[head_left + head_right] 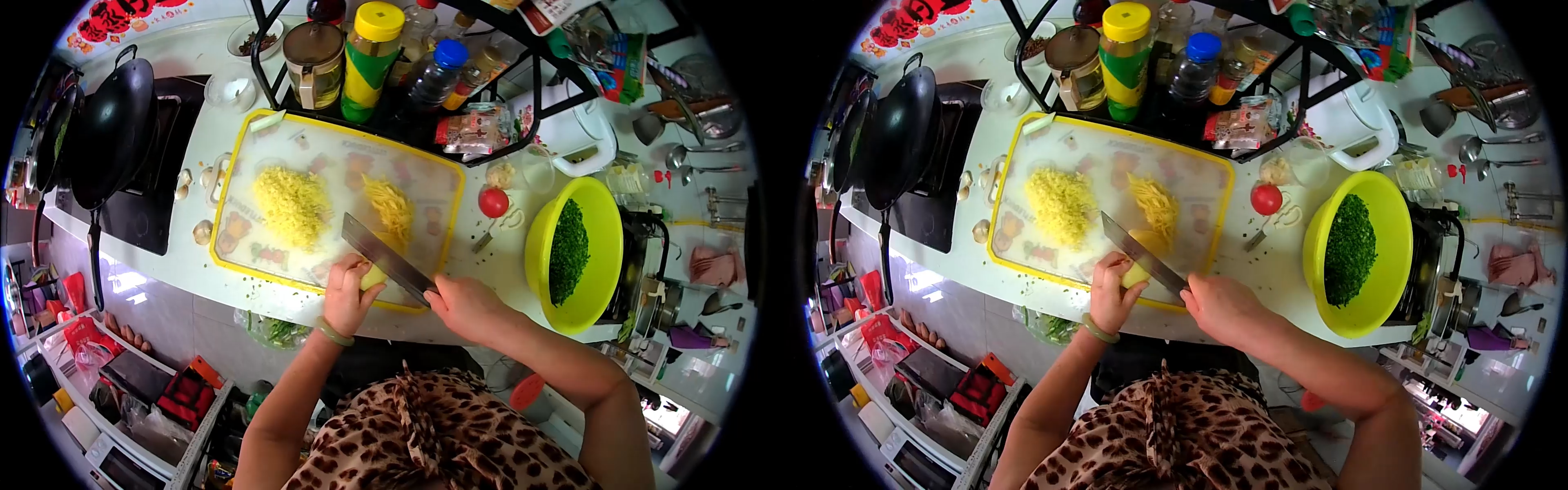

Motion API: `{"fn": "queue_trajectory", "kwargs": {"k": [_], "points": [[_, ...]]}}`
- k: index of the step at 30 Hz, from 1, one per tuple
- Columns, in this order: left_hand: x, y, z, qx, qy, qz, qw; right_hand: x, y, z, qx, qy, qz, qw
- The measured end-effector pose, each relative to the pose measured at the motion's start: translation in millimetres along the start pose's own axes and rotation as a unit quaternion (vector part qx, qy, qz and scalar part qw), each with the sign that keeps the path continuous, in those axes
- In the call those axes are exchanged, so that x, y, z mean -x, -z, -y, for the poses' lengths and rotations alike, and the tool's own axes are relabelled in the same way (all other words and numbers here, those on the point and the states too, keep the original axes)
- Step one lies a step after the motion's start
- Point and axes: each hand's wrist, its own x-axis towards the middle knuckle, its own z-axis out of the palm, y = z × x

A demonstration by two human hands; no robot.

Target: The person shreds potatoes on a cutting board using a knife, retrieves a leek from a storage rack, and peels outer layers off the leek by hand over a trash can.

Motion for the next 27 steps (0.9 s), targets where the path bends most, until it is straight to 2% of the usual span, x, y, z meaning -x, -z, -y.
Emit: {"fn": "queue_trajectory", "kwargs": {"k": [9, 12, 15, 18, 21, 23, 27], "points": [[-5.6, 2.5, -2.5, -0.009, -0.006, -0.003, 1.0, -39.7, -26.4, 2.4, 0.017, 0.026, -0.051, 0.998], [-2.8, 2.2, 0.6, -0.014, -0.016, 0.014, 1.0, -59.1, -55.1, 2.8, 0.03, 0.04, -0.091, 0.995], [0.3, -0.4, 0.5, 0.011, 0.001, -0.001, 1.0, -55.7, -74.7, -3.2, -0.001, 0.059, -0.179, 0.982], [-2.6, 0.6, -2.4, -0.001, -0.003, -0.011, 1.0, -62.8, -61.2, -8.3, -0.006, 0.093, -0.21, 0.973], [0.0, 0.8, -2.5, -0.004, -0.005, -0.013, 1.0, -45.1, -42.3, -1.7, -0.047, 0.079, -0.186, 0.978], [-1.5, 0.5, -1.0, 0.002, -0.01, -0.011, 1.0, -18.3, -8.0, 10.7, -0.078, 0.033, -0.108, 0.991], [-2.6, 1.8, -1.2, -0.008, -0.024, -0.011, 1.0, 3.1, 1.5, 3.4, -0.047, 0.019, -0.078, 0.996]]}}
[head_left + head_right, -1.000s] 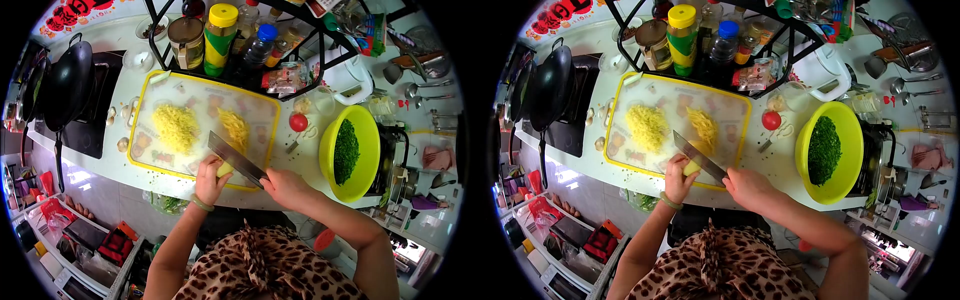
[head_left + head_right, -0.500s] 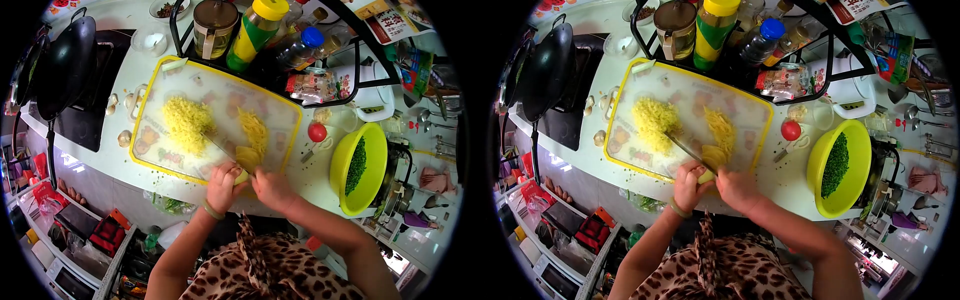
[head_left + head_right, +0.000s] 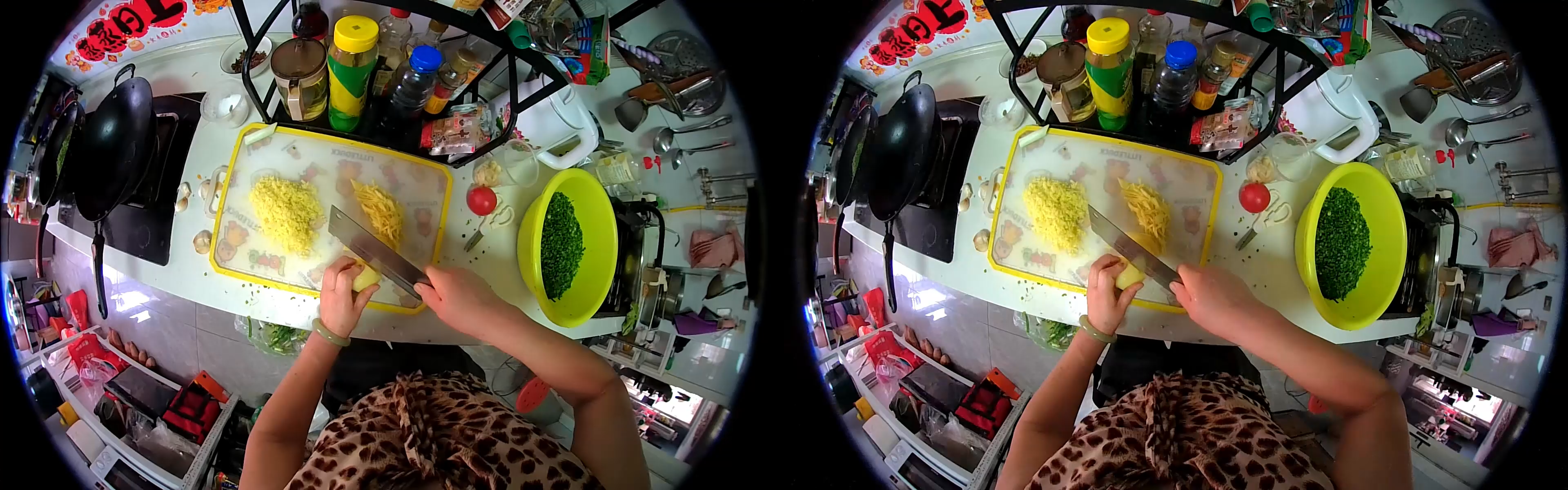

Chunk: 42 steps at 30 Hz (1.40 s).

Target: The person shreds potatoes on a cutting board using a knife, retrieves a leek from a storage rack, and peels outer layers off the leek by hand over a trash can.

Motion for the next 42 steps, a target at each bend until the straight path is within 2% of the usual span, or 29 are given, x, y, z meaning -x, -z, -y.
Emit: {"fn": "queue_trajectory", "kwargs": {"k": [2, 18, 30, 33, 35, 36, 38, 39, 42], "points": [[0.5, 0.4, -0.1, -0.002, 0.003, 0.001, 1.0, 4.1, 0.7, -2.4, 0.006, -0.019, 0.034, 0.999], [2.8, -3.1, 2.5, 0.013, 0.01, -0.013, 1.0, -4.1, 0.3, -1.6, 0.015, -0.068, 0.102, 0.992], [-2.9, 1.0, 2.2, 0.01, 0.01, 0.004, 1.0, -43.1, -35.9, -6.7, 0.061, -0.004, 0.062, 0.996], [-1.4, 1.8, 4.1, 0.017, 0.018, 0.009, 1.0, -56.6, -68.9, -18.8, 0.069, 0.03, 0.012, 0.997], [2.5, 0.4, 2.3, 0.035, 0.008, 0.021, 0.999, -52.6, -74.6, -19.5, 0.023, 0.011, -0.071, 0.997], [3.1, -0.9, 3.0, 0.033, 0.019, 0.016, 0.999, -51.2, -72.5, -21.1, 0.027, 0.006, -0.08, 0.996], [0.3, 0.1, 4.3, 0.03, 0.021, 0.009, 0.999, -55.5, -63.6, -21.5, 0.015, 0.08, -0.073, 0.994], [-1.1, 0.3, 3.9, 0.026, 0.013, 0.006, 1.0, -53.2, -54.9, -17.1, 0.015, 0.084, -0.08, 0.993], [2.1, -1.6, 2.0, 0.023, 0.014, -0.004, 1.0, -31.8, -22.9, -1.2, -0.022, 0.024, -0.049, 0.998]]}}
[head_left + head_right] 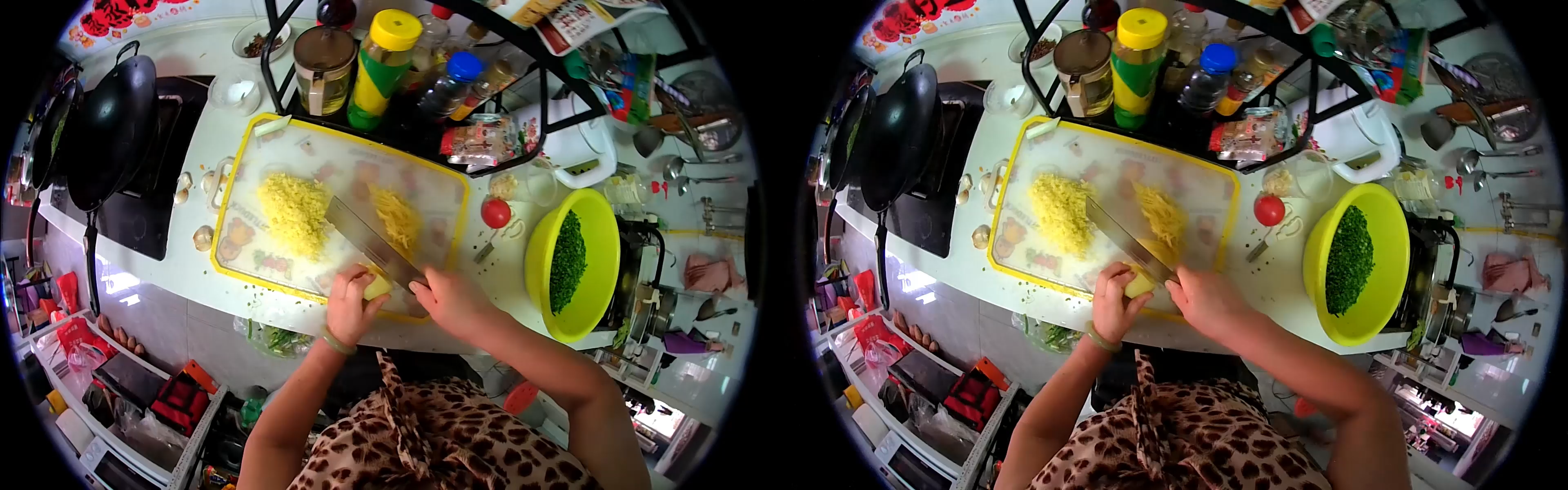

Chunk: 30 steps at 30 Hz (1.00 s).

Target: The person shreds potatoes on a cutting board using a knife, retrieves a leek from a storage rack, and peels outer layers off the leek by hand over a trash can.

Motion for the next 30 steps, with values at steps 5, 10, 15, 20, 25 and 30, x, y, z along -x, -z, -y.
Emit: {"fn": "queue_trajectory", "kwargs": {"k": [5, 10, 15, 20, 25, 30], "points": [[-1.1, 0.7, 1.5, 0.001, -0.002, -0.008, 1.0, 25.9, 32.4, 16.6, 0.044, -0.061, 0.101, 0.992], [-0.8, 1.7, 0.9, -0.021, -0.015, -0.004, 1.0, 36.5, 25.2, 5.9, 0.047, -0.073, 0.111, 0.99], [-2.3, 2.4, -0.6, -0.028, -0.014, -0.001, 1.0, 37.3, 27.3, 6.4, 0.048, -0.072, 0.123, 0.989], [-0.9, 2.5, 0.8, -0.024, -0.01, 0.008, 1.0, 40.0, 28.2, -2.0, 0.049, -0.085, 0.107, 0.989], [-1.2, 3.4, -0.2, -0.024, -0.007, 0.009, 1.0, 40.4, 30.7, 1.2, 0.041, -0.085, 0.12, 0.988], [-1.3, 2.9, 0.0, -0.02, -0.012, 0.008, 1.0, 42.3, 30.1, 3.9, 0.039, -0.103, 0.133, 0.985]]}}
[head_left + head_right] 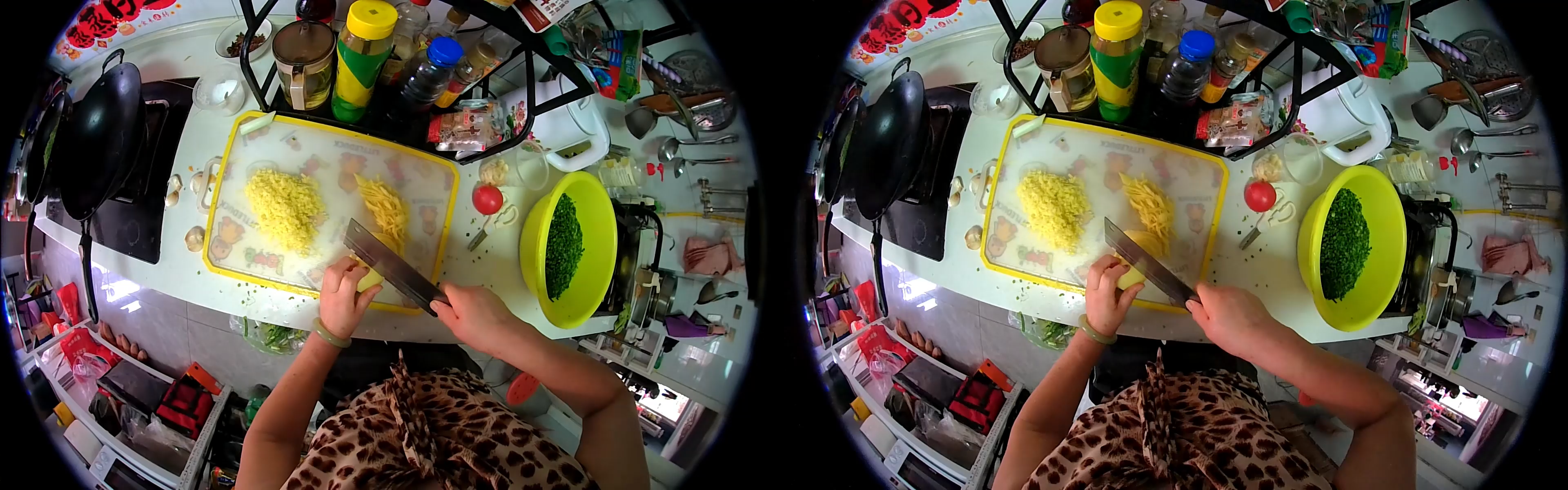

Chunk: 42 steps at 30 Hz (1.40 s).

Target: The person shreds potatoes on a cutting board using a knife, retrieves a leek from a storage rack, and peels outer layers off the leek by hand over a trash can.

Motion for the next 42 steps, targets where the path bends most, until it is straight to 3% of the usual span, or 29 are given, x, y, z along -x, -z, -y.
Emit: {"fn": "queue_trajectory", "kwargs": {"k": [24, 33, 35, 42], "points": [[-1.4, -2.2, 2.4, 0.014, -0.006, -0.011, 1.0, -33.8, -6.1, 12.6, 0.022, 0.019, 0.023, 0.999], [-2.8, -0.2, 1.4, 0.022, 0.004, -0.013, 1.0, -53.5, -35.2, 7.0, 0.06, 0.057, -0.029, 0.996], [1.1, -0.5, 2.0, 0.028, 0.009, -0.008, 1.0, -71.7, -62.6, -0.7, 0.047, 0.104, -0.123, 0.986], [0.0, -2.4, 1.5, 0.006, 0.003, -0.018, 1.0, -62.3, -43.0, -1.7, -0.004, 0.109, -0.151, 0.983]]}}
